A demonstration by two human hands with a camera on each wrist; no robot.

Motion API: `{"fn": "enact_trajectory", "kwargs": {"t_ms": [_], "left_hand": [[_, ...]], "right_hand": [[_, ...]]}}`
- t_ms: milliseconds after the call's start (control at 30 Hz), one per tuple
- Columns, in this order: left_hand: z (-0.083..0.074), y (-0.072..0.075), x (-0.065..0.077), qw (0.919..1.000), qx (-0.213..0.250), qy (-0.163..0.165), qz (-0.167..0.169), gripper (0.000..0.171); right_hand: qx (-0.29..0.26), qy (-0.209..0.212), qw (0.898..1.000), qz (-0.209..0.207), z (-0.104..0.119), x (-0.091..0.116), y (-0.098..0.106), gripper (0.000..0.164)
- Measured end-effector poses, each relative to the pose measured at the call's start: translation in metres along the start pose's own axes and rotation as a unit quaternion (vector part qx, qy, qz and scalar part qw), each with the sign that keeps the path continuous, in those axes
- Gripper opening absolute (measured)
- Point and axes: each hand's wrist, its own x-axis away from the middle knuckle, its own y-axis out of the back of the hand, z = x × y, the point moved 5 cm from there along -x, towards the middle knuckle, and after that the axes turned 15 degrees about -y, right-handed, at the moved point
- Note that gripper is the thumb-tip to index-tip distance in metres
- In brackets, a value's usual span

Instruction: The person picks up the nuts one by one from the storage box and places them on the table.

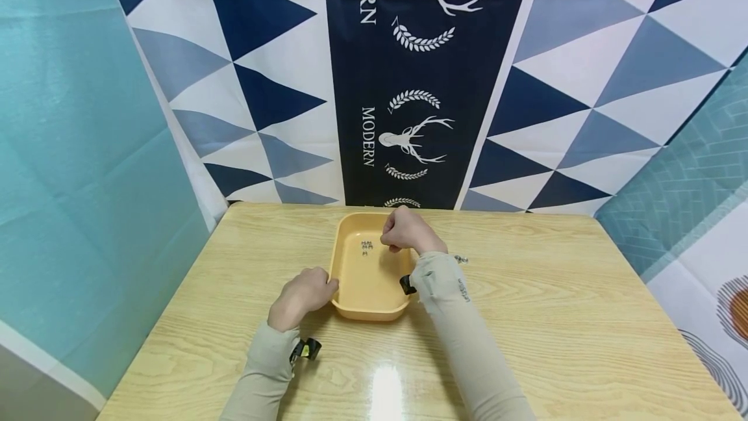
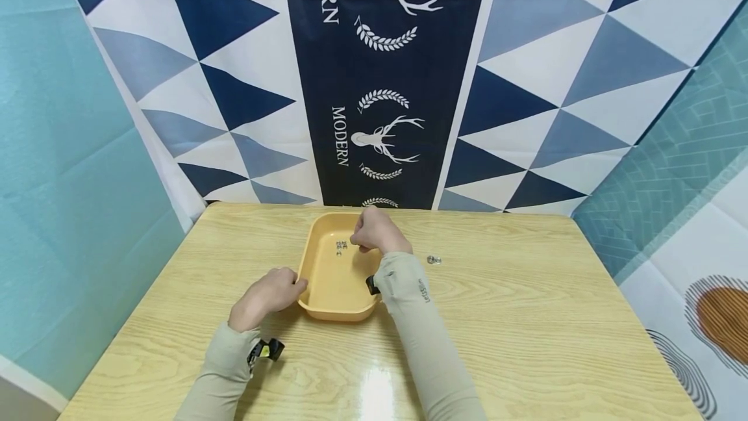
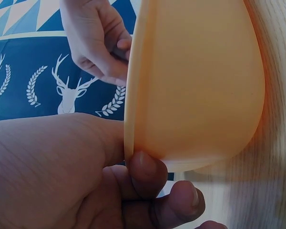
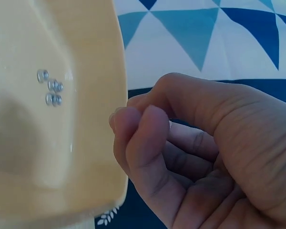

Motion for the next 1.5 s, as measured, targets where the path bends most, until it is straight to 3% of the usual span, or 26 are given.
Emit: {"fn": "enact_trajectory", "kwargs": {"t_ms": [600, 1000, 1500], "left_hand": [[0.0, 0.0, -0.003, 1.0, 0.003, 0.003, 0.006, 0.039], [0.0, 0.0, -0.002, 1.0, 0.001, 0.004, 0.005, 0.039], [-0.002, 0.002, 0.001, 0.9999, 0.009, 0.009, 0.005, 0.038]], "right_hand": [[0.003, 0.016, 1.0, -0.024, -0.031, 0.007, 0.032, 0.008], [-0.018, -0.013, 0.999, -0.031, -0.072, 0.012, 0.054, 0.012], [-0.001, -0.046, 0.999, -0.027, -0.122, 0.019, 0.071, 0.01]]}}
